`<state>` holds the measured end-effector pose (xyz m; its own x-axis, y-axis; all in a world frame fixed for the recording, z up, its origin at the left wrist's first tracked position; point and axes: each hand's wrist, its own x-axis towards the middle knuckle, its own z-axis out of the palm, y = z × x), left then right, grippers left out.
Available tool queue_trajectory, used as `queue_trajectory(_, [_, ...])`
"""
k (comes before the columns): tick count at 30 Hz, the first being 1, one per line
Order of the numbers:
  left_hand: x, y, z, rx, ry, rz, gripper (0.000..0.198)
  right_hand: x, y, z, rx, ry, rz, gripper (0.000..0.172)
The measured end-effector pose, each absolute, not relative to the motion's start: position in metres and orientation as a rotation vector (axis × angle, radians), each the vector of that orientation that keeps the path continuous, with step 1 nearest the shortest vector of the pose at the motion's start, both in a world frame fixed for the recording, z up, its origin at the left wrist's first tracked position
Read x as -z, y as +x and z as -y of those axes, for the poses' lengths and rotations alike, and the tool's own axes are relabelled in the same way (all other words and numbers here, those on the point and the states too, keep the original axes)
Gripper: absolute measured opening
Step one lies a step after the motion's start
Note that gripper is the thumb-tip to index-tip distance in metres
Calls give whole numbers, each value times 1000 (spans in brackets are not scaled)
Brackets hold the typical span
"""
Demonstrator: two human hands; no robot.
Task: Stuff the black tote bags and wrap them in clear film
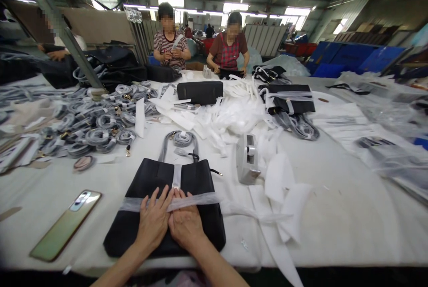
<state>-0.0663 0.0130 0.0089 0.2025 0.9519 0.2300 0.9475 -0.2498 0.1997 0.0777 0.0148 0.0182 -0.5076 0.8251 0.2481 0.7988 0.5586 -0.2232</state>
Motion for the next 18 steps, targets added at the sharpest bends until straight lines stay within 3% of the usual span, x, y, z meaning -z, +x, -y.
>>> queue_trajectory(10, [-13,-63,-12,-554,2393,-1896,57,-28,83,-17,-250,-1348,2471,64])
queue_trajectory(18, [-29,-56,-16,-686,2090,-1624,48,-17,85,-22,-268,-1231,2363,80])
